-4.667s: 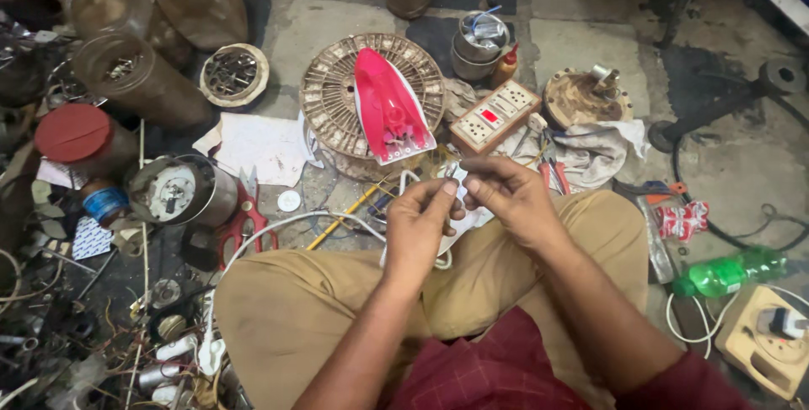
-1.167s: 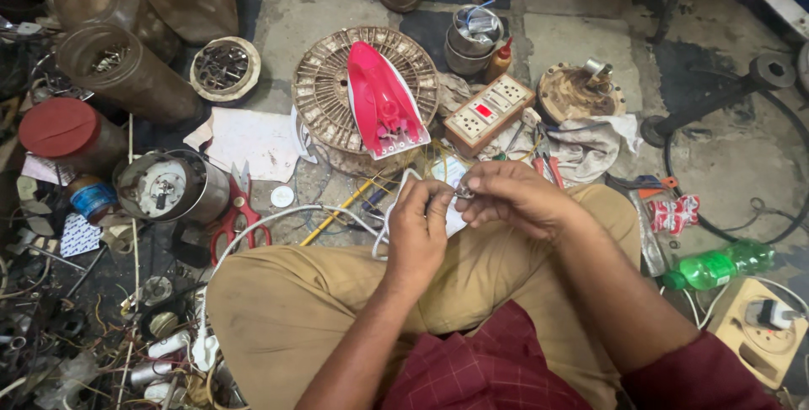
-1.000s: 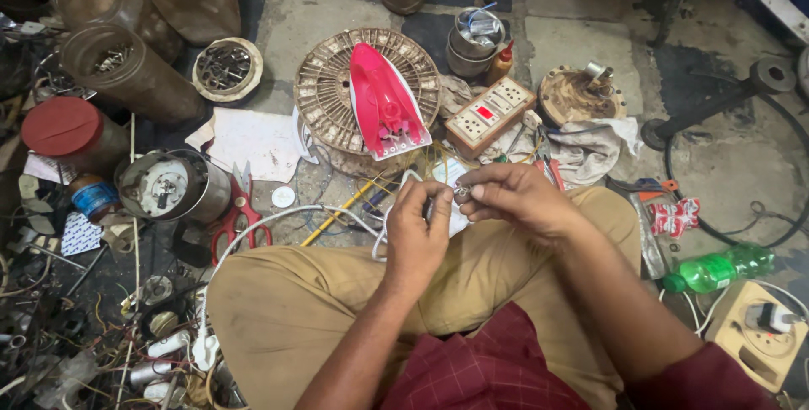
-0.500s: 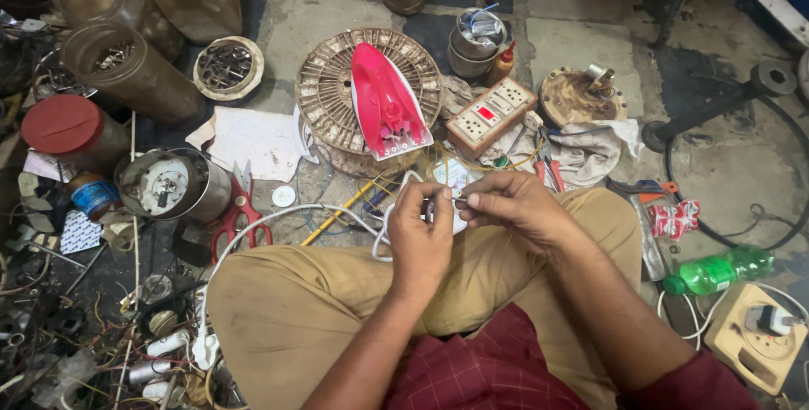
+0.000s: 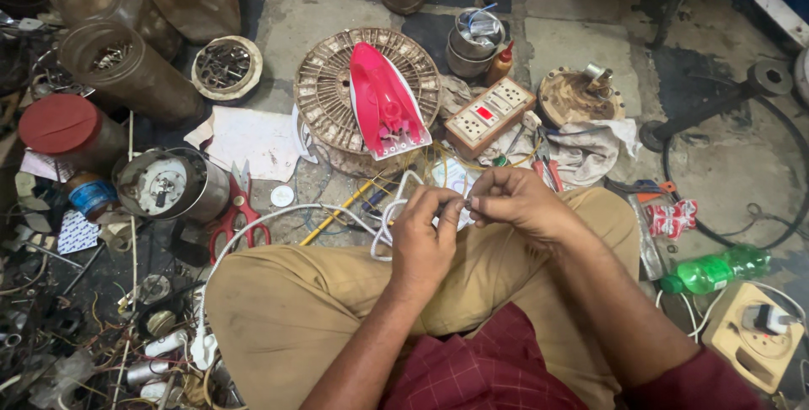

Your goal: The person repairs an iron by disassembling the housing, checking internal connections with a screwdriver, and manipulating a power cord.

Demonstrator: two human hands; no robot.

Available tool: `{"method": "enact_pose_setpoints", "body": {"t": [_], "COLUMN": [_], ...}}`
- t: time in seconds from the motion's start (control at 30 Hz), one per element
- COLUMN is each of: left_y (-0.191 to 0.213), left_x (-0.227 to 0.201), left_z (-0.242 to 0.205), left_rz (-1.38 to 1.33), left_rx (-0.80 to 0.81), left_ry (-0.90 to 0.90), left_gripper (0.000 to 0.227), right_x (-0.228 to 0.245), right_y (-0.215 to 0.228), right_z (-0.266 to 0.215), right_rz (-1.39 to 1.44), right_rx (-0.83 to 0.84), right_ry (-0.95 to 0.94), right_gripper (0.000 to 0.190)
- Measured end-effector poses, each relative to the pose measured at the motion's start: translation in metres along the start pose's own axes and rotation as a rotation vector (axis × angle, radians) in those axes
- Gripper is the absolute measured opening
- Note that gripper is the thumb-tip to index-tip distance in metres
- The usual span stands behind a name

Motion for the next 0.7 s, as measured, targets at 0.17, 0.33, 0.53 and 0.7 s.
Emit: {"method": "enact_pose_setpoints", "body": {"t": [0.17,0.33,0.53,0.7], "left_y": [0.001,-0.003,0.006,0.008], "left_x": [-0.001,0.000,-0.006,-0.005], "left_z": [0.000,0.000,-0.004,-0.001], "left_rz": [-0.039,-0.075,0.260,0.408], "left_rx": [0.056,0.016,0.073,0.115], "left_ry": [-0.005,0.032,-0.181,-0.325], "left_gripper": [0.010,0.012,0.021,0.026], "right_x": [-0.006,-0.006,-0.023,-0.022], "right_y": [-0.001,-0.006,-0.001,-0.004], "right_z": [0.003,0.002,0.002,-0.003], "right_rz": [0.058,0.067,0.222,0.330], "right_rx": [-0.024,-0.046,-0.105,-0.086], "right_ry": [0.058,0.093,-0.029,-0.045], "right_gripper": [0.018,0.026,0.024,0.025]}}
Point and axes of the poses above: each hand's wrist, its own z-axis towards the middle knuckle, its own y-axis out of the back of the hand, x = y × z, the point moved 3 cm from there along z, towards the middle knuckle, and after that the axes turned 5 degrees about x, right-handed, at the moved point
